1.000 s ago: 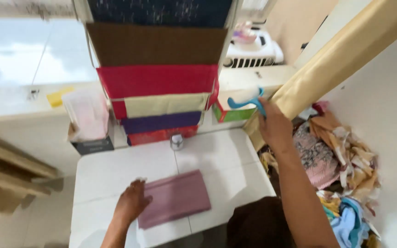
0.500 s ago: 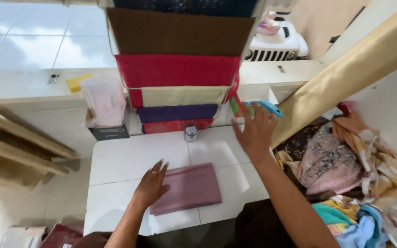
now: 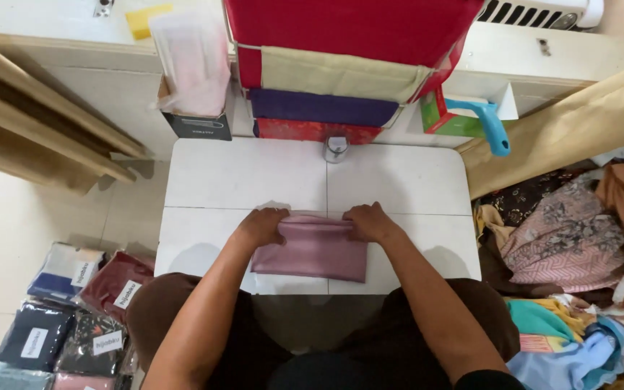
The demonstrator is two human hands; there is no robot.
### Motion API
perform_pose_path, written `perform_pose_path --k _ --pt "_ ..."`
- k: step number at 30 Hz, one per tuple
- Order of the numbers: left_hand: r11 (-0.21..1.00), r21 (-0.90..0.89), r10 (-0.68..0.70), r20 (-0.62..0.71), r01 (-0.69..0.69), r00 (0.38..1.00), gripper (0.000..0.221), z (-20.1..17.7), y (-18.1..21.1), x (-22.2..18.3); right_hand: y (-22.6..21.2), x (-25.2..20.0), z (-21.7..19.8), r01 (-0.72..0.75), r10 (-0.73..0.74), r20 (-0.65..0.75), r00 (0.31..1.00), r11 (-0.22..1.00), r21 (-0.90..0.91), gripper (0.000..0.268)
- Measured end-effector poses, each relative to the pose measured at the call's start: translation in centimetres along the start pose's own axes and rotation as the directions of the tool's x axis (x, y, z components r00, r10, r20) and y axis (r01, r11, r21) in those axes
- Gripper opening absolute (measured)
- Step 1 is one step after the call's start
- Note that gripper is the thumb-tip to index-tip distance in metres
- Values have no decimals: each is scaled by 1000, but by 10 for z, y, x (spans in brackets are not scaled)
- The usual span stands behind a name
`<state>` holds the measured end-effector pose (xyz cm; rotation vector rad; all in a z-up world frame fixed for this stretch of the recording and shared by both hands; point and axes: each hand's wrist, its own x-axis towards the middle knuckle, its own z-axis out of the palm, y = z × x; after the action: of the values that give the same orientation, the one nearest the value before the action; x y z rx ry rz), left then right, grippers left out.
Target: Cleaning a piece of fabric with a lint roller, folding it neatly, and inserting it into a plastic packaging bag.
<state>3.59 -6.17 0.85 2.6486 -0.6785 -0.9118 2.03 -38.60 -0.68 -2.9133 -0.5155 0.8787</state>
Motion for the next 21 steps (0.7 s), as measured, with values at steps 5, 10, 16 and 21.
perform_pose_path --k 5,10,16,21 --pt "983 -184 30 16 -26 999 59 -33 13 -23 -10 -41 -49 25 -41 69 997 976 218 46" --pt "987 -134 68 -147 -88 987 53 -79 43 -57 -51 -105 -138 -3 34 -63 997 899 438 43" --pt "934 340 285 -528 -109 800 46 -43 38 -59 -48 -104 -102 109 -83 -386 919 993 45 27" --pt "983 182 28 28 -33 999 93 11 13 -53 -38 -78 -18 121 -121 28 992 993 8 64"
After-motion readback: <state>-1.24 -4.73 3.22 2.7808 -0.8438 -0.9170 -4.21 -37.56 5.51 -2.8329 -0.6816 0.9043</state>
